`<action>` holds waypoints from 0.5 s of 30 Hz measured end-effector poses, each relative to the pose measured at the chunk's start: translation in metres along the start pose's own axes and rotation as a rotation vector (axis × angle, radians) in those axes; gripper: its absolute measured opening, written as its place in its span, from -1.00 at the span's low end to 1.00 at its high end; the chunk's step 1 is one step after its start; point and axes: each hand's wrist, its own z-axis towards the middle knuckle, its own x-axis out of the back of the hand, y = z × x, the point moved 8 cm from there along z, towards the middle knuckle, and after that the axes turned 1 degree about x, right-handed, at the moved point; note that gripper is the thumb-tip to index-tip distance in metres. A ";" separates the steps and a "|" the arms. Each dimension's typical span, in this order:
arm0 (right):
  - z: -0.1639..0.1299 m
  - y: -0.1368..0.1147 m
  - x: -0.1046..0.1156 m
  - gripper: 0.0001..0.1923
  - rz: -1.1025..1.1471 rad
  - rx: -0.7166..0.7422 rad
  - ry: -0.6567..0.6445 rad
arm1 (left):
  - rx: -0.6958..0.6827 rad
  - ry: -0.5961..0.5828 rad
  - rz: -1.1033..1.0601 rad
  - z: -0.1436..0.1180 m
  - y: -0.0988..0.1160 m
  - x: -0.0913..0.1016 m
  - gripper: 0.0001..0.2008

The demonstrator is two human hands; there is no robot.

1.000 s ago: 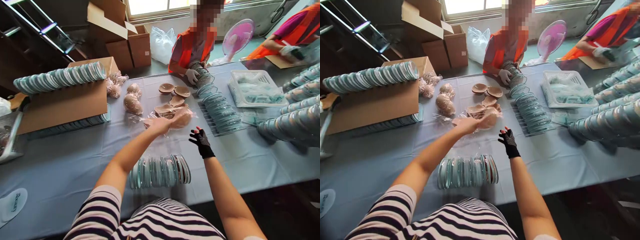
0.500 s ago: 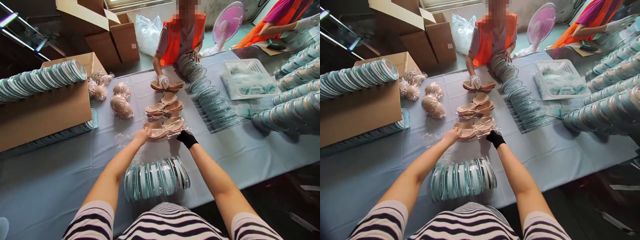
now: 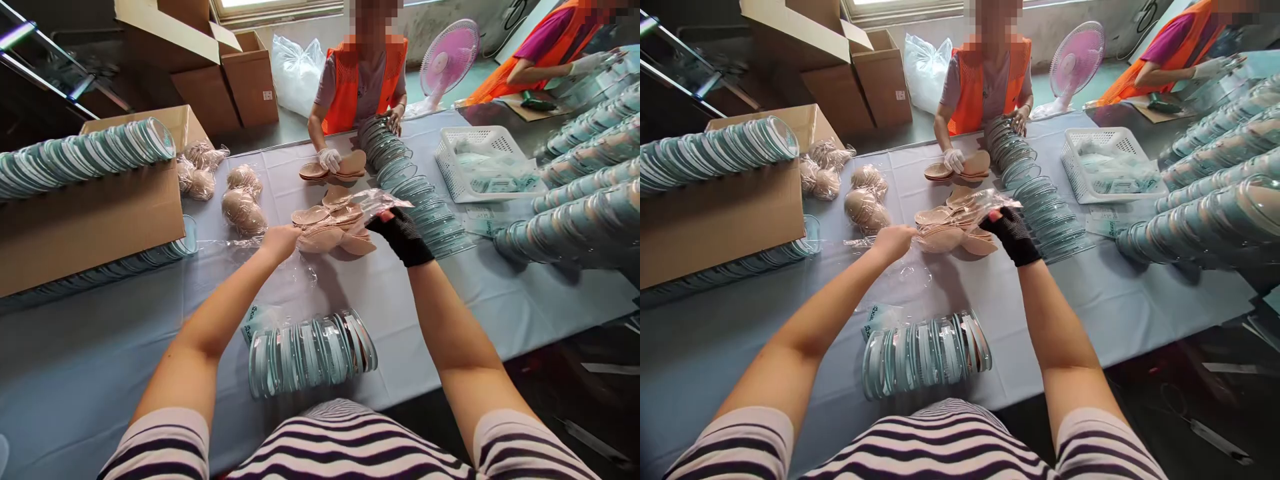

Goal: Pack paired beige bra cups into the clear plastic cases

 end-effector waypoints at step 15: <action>0.005 0.055 -0.119 -0.59 -1.286 0.137 -0.422 | 0.604 0.837 -1.292 -0.174 -0.184 0.011 -0.67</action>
